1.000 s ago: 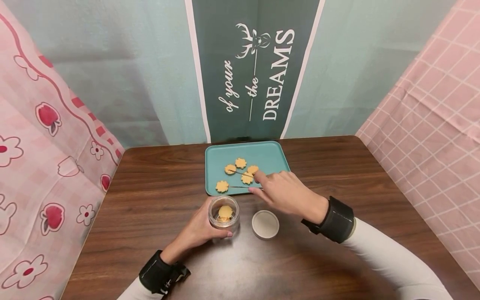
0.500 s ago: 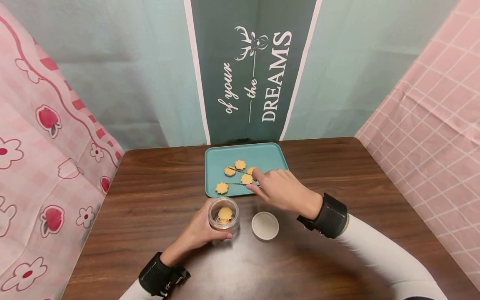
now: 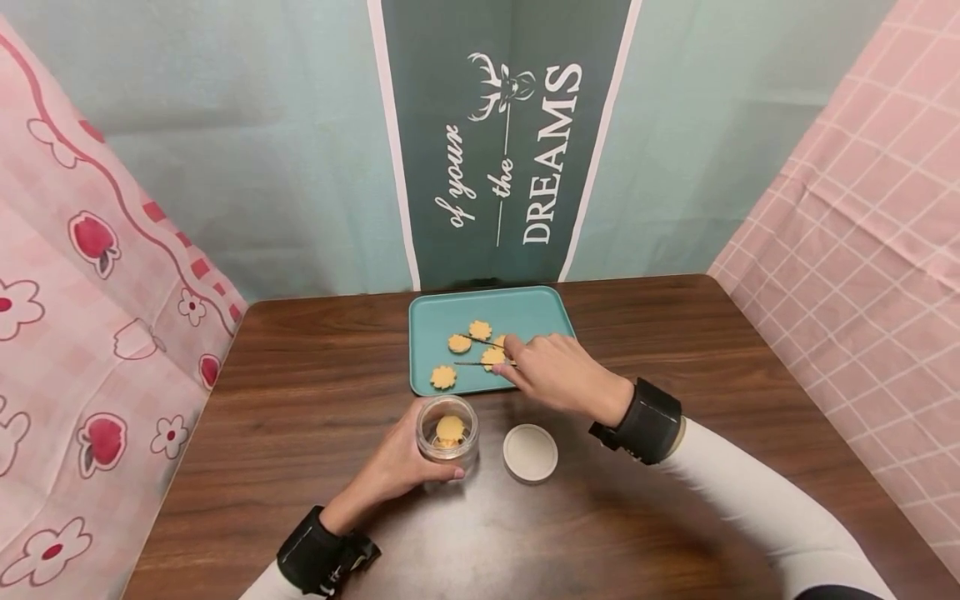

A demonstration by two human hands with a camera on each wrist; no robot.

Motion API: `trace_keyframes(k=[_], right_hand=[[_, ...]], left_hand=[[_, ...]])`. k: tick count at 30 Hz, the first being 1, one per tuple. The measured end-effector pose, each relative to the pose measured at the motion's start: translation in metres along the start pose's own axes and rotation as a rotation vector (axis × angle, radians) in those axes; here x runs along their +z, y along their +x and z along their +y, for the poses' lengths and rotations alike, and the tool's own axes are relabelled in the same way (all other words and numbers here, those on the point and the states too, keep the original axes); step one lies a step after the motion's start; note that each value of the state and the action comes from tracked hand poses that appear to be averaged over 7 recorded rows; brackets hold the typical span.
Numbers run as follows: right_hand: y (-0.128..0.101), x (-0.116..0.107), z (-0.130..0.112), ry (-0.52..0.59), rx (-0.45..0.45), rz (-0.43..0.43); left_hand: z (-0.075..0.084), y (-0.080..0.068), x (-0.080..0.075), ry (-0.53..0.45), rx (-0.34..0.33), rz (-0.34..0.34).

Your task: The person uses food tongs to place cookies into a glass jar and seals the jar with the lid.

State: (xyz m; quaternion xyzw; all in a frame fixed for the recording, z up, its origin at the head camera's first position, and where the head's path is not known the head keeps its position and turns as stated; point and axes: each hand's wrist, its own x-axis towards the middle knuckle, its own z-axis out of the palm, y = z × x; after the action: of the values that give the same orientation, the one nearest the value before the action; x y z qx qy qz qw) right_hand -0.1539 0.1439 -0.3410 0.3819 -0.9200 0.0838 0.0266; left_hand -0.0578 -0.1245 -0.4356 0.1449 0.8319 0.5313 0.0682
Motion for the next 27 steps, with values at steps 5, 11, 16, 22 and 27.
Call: trace_keyframes(k=[5, 11, 16, 22, 27], right_hand=[[0.005, 0.005, 0.004, 0.011, 0.016, -0.026], [0.010, 0.008, 0.006, 0.025, 0.025, -0.048], [0.014, 0.013, 0.006, 0.009, 0.012, -0.047], [0.019, 0.022, 0.003, -0.004, 0.006, -0.068], [0.021, 0.026, 0.001, 0.007, 0.006, -0.085]], left_hand=[[-0.001, 0.001, -0.001, 0.002, 0.009, 0.003], [-0.001, 0.002, -0.002, -0.017, 0.012, 0.000], [0.000, 0.001, -0.003, -0.019, 0.005, -0.002], [0.000, 0.001, -0.003, -0.022, 0.005, -0.002], [0.000, 0.000, -0.003, -0.032, 0.005, -0.004]])
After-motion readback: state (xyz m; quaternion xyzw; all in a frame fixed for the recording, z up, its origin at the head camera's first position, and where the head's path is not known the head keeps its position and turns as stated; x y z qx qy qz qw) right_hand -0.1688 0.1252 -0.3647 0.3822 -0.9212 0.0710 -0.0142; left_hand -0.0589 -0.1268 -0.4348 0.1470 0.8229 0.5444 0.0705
